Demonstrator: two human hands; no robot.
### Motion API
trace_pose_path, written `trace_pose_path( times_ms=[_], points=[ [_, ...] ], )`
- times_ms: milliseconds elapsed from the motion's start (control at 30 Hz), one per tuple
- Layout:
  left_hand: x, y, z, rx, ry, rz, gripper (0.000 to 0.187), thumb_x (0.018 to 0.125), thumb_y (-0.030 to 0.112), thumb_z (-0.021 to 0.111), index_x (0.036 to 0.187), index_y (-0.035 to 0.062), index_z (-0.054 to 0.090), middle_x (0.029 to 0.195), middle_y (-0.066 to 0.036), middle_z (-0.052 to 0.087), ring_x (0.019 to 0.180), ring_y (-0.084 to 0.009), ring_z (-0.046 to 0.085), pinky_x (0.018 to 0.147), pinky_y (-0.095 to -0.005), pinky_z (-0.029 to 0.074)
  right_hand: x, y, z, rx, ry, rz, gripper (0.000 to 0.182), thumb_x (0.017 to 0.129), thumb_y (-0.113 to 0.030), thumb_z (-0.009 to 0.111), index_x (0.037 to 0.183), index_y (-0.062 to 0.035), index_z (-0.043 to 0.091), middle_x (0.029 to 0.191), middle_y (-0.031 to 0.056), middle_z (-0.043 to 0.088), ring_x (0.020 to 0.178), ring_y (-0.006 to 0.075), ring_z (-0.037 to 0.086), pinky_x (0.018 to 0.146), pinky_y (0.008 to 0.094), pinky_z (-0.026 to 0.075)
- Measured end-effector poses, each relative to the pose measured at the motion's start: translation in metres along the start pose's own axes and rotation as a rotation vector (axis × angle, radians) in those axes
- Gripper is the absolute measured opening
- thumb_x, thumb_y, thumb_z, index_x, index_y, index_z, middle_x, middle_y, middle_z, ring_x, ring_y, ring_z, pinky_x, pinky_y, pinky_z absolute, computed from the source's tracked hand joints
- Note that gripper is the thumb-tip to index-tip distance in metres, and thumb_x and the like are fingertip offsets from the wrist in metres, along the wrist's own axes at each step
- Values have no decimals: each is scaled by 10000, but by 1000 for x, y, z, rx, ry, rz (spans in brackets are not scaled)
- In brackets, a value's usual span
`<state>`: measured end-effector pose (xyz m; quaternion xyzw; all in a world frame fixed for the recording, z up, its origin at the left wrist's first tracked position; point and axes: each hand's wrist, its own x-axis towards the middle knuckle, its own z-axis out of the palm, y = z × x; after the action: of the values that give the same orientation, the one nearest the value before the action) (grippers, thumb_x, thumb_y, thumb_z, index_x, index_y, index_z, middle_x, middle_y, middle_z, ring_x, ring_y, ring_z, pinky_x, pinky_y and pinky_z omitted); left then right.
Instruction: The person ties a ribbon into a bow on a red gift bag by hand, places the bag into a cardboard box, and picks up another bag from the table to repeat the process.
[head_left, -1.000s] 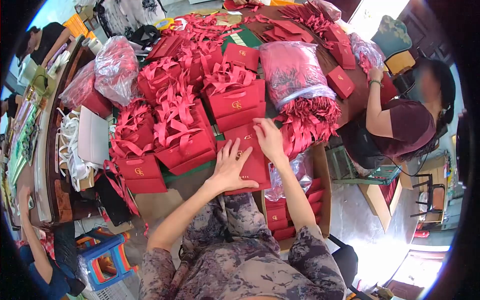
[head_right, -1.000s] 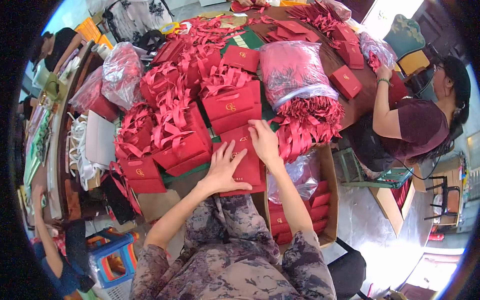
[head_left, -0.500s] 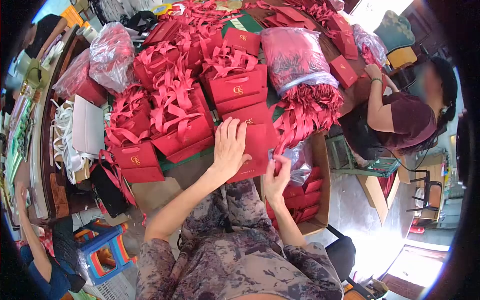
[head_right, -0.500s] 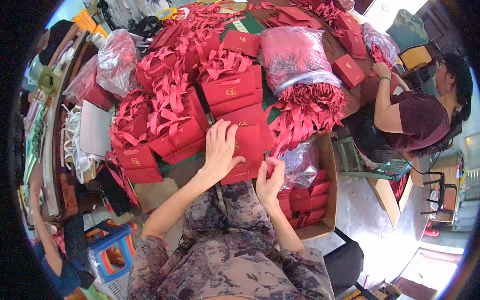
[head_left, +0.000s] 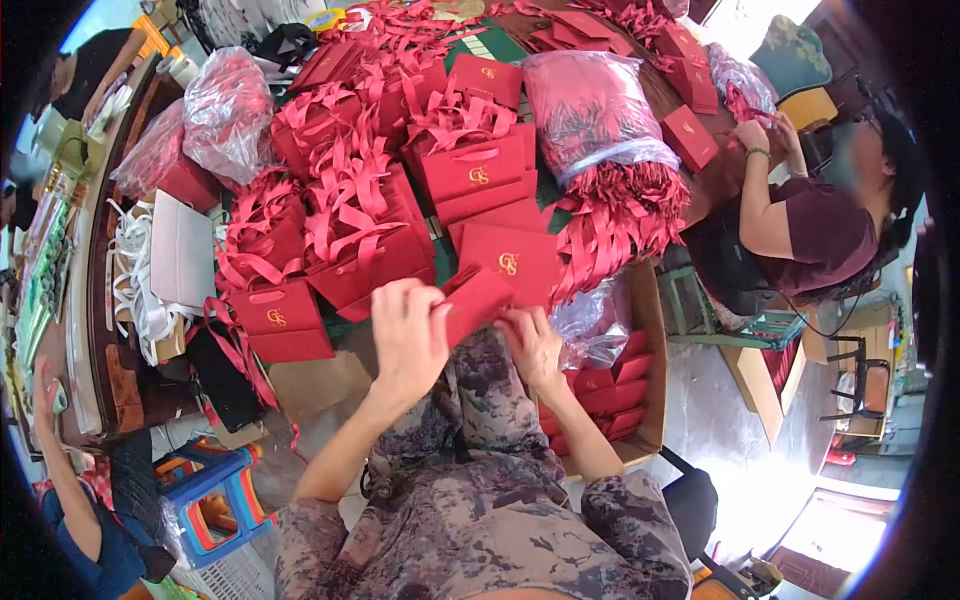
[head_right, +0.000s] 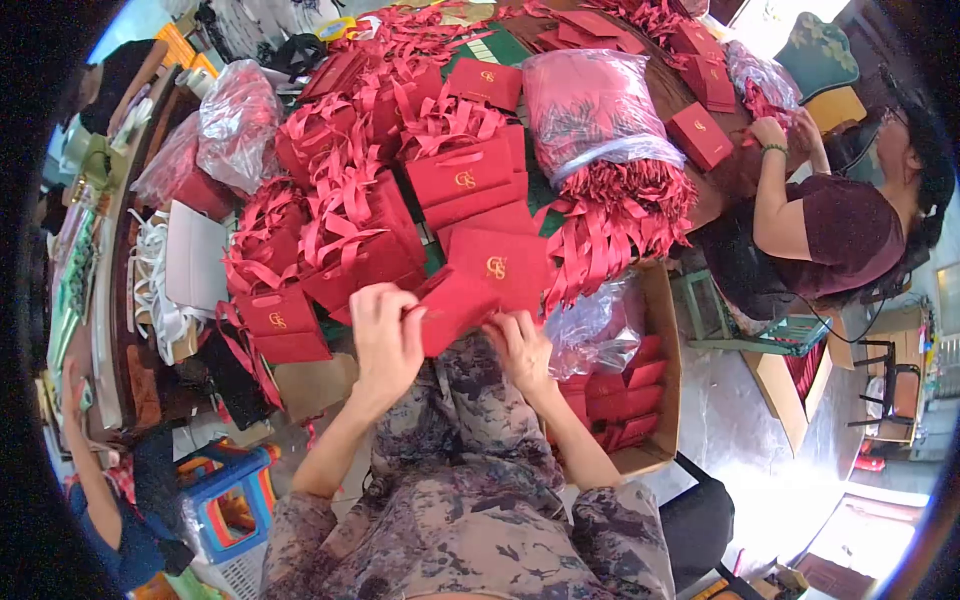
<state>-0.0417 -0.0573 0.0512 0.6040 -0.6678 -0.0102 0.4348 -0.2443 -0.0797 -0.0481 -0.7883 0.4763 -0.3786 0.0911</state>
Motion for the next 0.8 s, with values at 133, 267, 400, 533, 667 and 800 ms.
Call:
trace_pose_path(
  times_ms=[133, 267, 400, 533, 667, 800],
  points=[
    [-23, -12, -44, -40, 5, -209, 117, 851, -6, 639, 908, 10, 538, 923, -141, 523, 896, -322, 526, 803, -388, 443, 33, 7, 2, 31, 23, 3, 208, 857, -76, 736, 1048, -69, 653, 928, 111, 616, 780, 311, 660, 654, 397, 541],
    [-45, -25, -60, -194, -185, -504, 121, 839, 26, 671, 894, 17, 563, 923, -129, 535, 901, -316, 530, 819, -384, 444, 63, 4, 2, 98, 11, 18, 156, 887, -58, 692, 1039, -58, 657, 951, 122, 622, 820, 325, 661, 694, 403, 547],
    [-51, -39, -36, 101, -250, -299, 116, 826, 74, 708, 892, 56, 614, 976, -148, 541, 968, -361, 509, 838, -458, 417, 63, -24, -11, 352, -44, 133, 150, 929, 16, 625, 1065, -31, 666, 953, 125, 624, 795, 260, 671, 684, 318, 548],
    [-50, -36, -13, 182, -289, -275, 133, 840, 64, 679, 948, 57, 602, 953, -146, 557, 938, -357, 519, 795, -459, 409, 35, -58, -13, 637, -202, 283, 142, 955, 39, 586, 1061, -14, 664, 976, 107, 625, 792, 171, 663, 690, 273, 545],
    [-49, -36, 1, 145, -305, -256, 151, 848, 61, 657, 982, 52, 589, 929, -125, 624, 900, -344, 533, 781, -451, 404, 12, -69, 16, 697, -261, 352, 150, 923, 30, 635, 1064, -15, 666, 979, 125, 658, 849, 221, 692, 715, 302, 545],
    [-47, -40, 2, 32, -315, -320, 149, 853, 60, 644, 997, 59, 606, 931, -101, 663, 897, -331, 547, 799, -441, 397, 8, -76, 27, 562, -176, 370, 165, 874, -13, 717, 1034, -14, 678, 1000, 153, 686, 890, 278, 694, 772, 337, 542]
  ],
)
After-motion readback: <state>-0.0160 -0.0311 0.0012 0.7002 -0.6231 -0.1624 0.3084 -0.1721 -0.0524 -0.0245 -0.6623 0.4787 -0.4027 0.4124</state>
